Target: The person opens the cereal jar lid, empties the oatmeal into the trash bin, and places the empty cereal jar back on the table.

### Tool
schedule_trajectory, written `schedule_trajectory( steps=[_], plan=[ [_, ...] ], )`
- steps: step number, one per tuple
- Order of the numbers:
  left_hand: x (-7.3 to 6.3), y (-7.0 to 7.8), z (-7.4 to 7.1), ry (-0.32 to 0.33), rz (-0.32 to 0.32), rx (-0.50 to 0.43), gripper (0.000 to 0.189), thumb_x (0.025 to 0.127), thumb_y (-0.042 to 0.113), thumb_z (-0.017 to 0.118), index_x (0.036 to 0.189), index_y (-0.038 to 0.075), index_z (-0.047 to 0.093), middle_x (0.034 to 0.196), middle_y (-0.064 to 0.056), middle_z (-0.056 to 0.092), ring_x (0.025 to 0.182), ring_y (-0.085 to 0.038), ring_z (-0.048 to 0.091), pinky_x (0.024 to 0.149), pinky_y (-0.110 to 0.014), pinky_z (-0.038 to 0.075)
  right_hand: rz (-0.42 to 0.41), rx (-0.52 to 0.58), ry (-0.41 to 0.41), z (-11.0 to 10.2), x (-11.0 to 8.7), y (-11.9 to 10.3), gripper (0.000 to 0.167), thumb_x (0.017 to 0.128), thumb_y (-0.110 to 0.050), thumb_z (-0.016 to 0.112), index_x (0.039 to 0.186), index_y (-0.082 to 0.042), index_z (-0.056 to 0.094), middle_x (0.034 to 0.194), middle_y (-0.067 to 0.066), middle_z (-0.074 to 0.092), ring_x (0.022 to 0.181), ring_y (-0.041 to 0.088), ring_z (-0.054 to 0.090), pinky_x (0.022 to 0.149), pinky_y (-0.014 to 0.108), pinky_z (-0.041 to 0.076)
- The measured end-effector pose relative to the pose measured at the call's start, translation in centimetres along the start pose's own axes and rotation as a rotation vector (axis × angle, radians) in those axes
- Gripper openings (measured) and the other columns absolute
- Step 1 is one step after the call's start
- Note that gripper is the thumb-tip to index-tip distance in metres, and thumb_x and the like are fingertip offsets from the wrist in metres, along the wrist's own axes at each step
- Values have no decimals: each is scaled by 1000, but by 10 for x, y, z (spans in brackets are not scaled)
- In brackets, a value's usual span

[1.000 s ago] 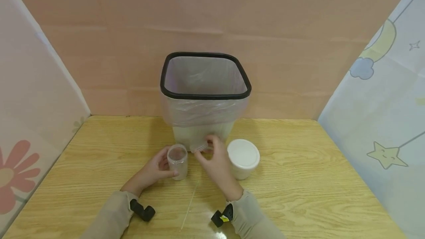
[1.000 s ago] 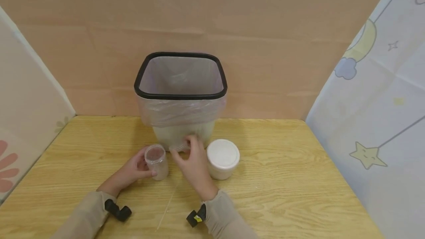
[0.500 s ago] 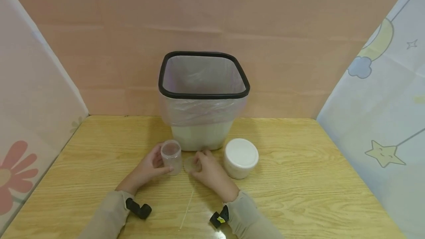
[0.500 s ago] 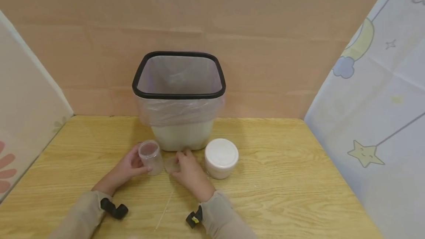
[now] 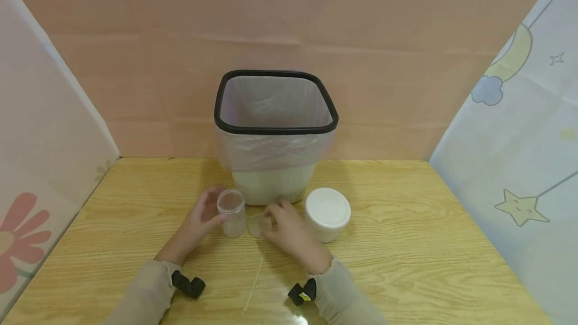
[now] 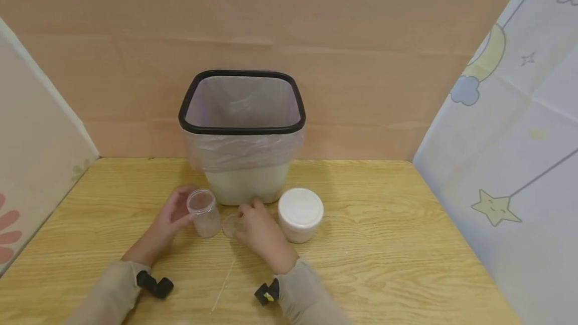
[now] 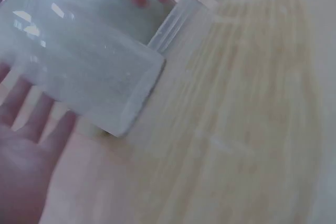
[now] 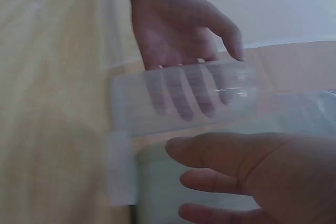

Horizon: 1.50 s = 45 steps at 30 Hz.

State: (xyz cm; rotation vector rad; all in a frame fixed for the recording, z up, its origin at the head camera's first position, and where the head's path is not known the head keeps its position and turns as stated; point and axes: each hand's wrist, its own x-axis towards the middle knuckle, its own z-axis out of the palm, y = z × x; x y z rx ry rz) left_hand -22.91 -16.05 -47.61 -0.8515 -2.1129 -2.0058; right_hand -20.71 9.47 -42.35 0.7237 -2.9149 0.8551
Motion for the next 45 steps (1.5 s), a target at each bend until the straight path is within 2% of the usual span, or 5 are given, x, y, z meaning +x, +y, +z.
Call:
schedule_trajectory(
  steps=[14,20,26,37,45],
  plan=[
    [22,42,40,343,634,428,28,99,21,62,102,-6,65,112,-30,57,118,-24,52,107,-26,40,-56,34,56,-90,-24,16,42,92,-17,77,128,-3,62,133,17,54,119,36,58,101,52,50],
    [24,63,73,279,712,424,25,104,20,55,100,-3,65,109,-25,59,106,-32,57,104,-25,45,63,122,69,-121,-36,59,48,93,-21,75,134,-2,58,138,22,50,126,45,50,104,61,45],
    [20,61,97,144,476,365,24,91,-2,61,115,1,62,121,-19,57,112,-28,56,103,-27,47,205,223,-38,-133,-46,91,65,96,-34,71,147,-4,45,148,26,43,130,50,47,102,61,48],
    [36,43,139,-2,-267,-19,50,97,3,60,143,-6,44,143,-22,44,134,-42,44,111,-52,44,194,513,-238,-129,-49,130,93,85,-23,85,158,-17,27,156,25,34,133,49,46,100,56,51],
    [43,19,159,-74,-410,-81,67,95,10,69,151,-6,35,156,-25,34,143,-44,35,116,-52,36,143,695,-315,-118,-47,145,96,83,-11,86,156,-13,24,154,25,35,130,47,48,96,52,53]
  ],
)
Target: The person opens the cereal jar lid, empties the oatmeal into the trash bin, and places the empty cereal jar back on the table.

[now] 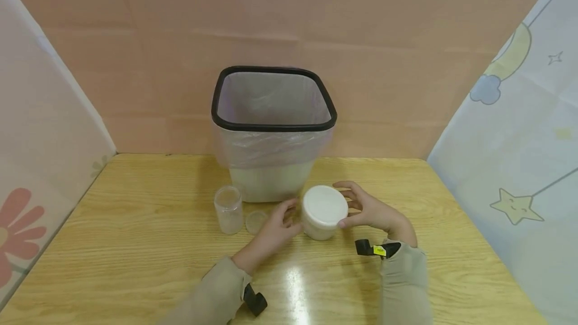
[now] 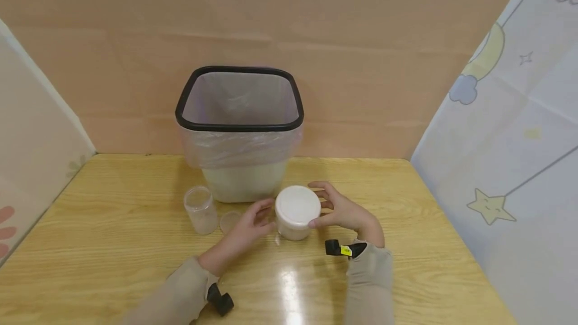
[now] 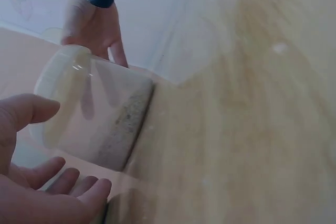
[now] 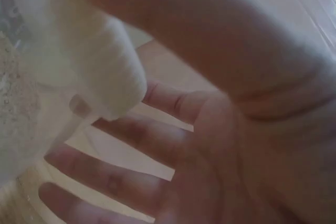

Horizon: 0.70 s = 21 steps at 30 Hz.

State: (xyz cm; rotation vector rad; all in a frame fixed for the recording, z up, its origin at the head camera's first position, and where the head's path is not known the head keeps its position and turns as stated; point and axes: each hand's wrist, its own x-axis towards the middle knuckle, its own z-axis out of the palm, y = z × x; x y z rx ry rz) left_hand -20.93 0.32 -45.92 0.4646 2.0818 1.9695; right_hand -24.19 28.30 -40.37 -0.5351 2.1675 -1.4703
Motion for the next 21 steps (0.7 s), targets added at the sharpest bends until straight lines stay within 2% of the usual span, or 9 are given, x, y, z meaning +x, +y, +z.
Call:
schedule_trajectory(
  steps=[4,9,15,21],
  plan=[
    [4,-6,3,-28,-3,-8,69,96,12,72,152,-5,36,154,-24,39,143,-41,38,117,-51,35,-5,30,-6,0,2,5,93,82,-10,86,153,-12,26,153,23,36,134,48,44,98,53,52],
    [8,-13,6,-6,34,-31,64,95,8,72,148,-5,41,148,-24,46,137,-41,45,112,-47,43,-21,31,3,1,4,9,86,81,-10,86,148,-12,32,151,21,39,135,47,42,101,54,49],
    [11,-23,7,31,72,-12,62,93,13,76,146,-1,47,147,-22,49,135,-40,48,110,-46,46,-15,50,23,2,3,11,78,81,-9,86,143,-14,39,153,14,39,138,46,40,102,57,48],
    [12,-28,6,73,93,-25,58,92,12,76,144,2,51,146,-18,51,134,-37,50,108,-41,48,-29,41,29,3,5,7,73,81,-9,85,141,-16,43,153,7,40,141,43,37,111,67,34]
  ],
)
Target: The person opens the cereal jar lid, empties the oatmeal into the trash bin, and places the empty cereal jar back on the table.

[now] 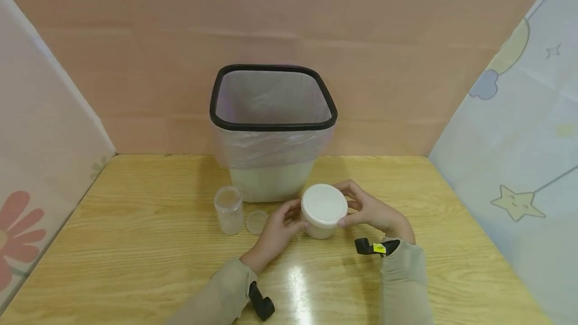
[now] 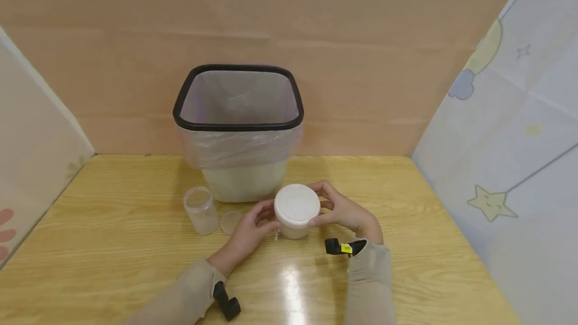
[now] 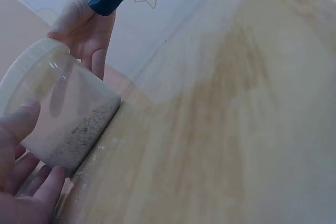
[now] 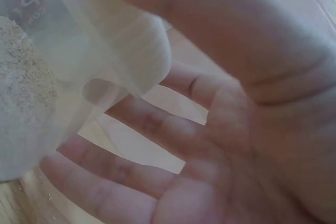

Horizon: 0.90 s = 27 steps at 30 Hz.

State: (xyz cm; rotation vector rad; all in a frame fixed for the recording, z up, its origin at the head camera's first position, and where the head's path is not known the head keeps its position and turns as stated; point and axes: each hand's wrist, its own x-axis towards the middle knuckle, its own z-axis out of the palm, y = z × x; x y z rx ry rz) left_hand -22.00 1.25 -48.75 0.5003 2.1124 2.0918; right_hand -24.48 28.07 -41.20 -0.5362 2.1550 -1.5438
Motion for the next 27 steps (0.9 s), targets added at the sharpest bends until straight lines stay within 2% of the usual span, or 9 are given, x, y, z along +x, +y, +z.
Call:
schedule_trajectory(
  steps=[4,9,16,22,27],
  plan=[
    [0,2,-1,16,19,19,57,92,11,76,142,0,53,144,-19,53,133,-38,51,106,-38,50,-13,4,-13,-2,1,0,74,82,-9,84,143,-16,44,154,5,40,141,42,37,113,69,29],
    [0,3,-2,14,30,30,56,91,11,77,142,0,54,144,-19,55,132,-37,53,103,-34,51,-29,19,-46,-4,0,3,76,85,-7,81,150,-17,44,157,4,37,141,42,36,110,64,33],
    [0,2,-4,8,36,34,58,91,14,77,142,2,54,144,-18,55,131,-37,53,104,-40,51,-34,41,-86,-5,2,4,84,86,-6,80,156,-20,36,160,5,31,142,44,34,108,60,40],
    [1,0,-4,-1,55,43,57,91,11,77,141,-2,54,142,-21,55,131,-39,53,104,-39,51,3,59,-62,-3,1,4,84,83,-6,83,149,-15,32,153,15,38,140,46,36,106,58,43],
    [0,0,-4,-10,38,35,59,90,11,78,142,0,53,144,-19,55,132,-37,52,104,-38,51,9,48,-50,-2,0,6,80,82,-6,83,144,-12,33,149,17,41,137,49,39,101,55,46]
  ],
)
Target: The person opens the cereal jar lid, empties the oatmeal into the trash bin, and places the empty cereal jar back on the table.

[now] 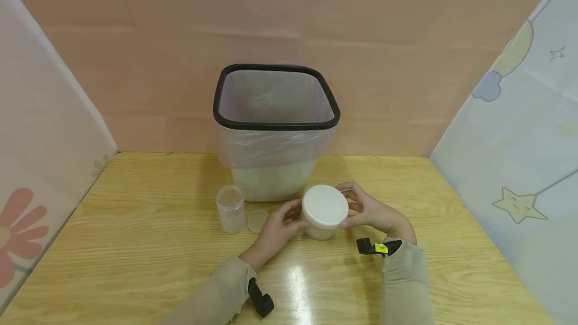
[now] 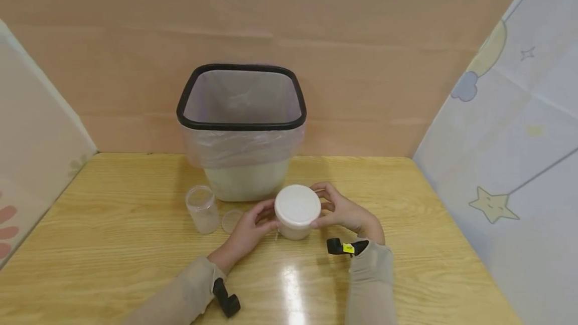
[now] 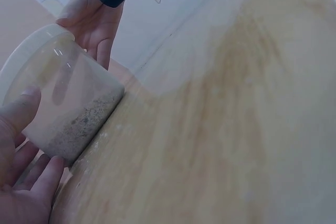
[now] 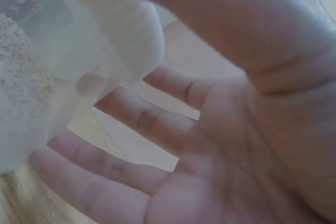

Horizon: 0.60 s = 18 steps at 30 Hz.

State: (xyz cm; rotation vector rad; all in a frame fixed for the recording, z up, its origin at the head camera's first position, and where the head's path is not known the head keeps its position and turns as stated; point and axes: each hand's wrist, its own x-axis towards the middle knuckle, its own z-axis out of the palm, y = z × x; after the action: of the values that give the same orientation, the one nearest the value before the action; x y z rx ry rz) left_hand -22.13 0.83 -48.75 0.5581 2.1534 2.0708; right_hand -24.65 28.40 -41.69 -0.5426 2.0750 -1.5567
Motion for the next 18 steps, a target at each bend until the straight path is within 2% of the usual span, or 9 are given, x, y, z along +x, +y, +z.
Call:
schedule_trajectory(
  steps=[5,9,15,18],
  plan=[
    [-1,0,-1,-2,-11,-2,59,91,12,77,143,1,53,144,-18,54,133,-36,52,105,-38,51,-21,-1,-26,-2,-1,1,76,86,-6,80,149,-14,38,154,10,38,140,45,37,107,60,40],
    [-2,1,-1,-9,-18,-6,58,91,13,77,143,1,53,145,-17,54,133,-36,51,105,-37,50,-58,7,-61,-3,-1,2,79,88,-3,77,154,-13,36,160,9,30,142,45,33,110,60,35],
    [-2,1,-1,-16,-21,-2,59,92,14,77,144,2,52,145,-17,54,133,-36,51,105,-37,50,-1,21,-35,-1,-1,1,98,84,-6,82,159,-17,20,154,16,35,138,45,40,101,55,47],
    [-1,1,-1,-16,-20,2,59,91,14,77,144,2,52,145,-18,54,133,-36,51,105,-36,51,16,34,-13,0,-1,0,97,82,-6,83,154,-15,18,149,21,39,135,45,44,98,52,49]
  ],
)
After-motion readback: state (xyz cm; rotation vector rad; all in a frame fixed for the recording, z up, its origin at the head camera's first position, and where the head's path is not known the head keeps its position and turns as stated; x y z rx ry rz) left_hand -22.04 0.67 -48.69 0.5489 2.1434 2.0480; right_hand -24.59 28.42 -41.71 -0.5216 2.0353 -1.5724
